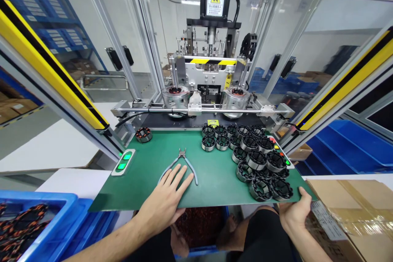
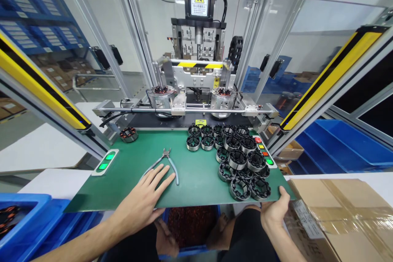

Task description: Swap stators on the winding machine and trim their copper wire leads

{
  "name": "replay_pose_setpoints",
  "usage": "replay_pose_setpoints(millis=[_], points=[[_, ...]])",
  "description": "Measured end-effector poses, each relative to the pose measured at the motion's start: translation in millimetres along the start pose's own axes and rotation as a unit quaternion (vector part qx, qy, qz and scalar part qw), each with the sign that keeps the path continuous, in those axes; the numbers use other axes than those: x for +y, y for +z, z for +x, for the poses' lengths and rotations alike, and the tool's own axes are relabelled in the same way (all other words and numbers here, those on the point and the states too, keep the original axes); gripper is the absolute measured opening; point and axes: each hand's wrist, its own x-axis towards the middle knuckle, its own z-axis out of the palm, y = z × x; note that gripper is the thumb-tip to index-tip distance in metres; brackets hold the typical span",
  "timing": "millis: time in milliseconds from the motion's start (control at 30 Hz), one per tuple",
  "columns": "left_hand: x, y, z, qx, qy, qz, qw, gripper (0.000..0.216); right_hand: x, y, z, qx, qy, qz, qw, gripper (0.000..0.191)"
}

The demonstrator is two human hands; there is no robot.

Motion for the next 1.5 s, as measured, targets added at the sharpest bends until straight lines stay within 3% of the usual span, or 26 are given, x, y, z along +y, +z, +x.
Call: replay_pose_setpoints(millis=[1233,1500], points=[[-2,6,-1,0.010,-0.001,0.004,1.000,0.099,-2,3,-1,0.006,-0.005,0.019,1.000,0.033],[-3,9,-1,0.021,0.002,0.003,1.000,0.103,-7,7,-6,0.026,0.021,0.034,0.999,0.033]])
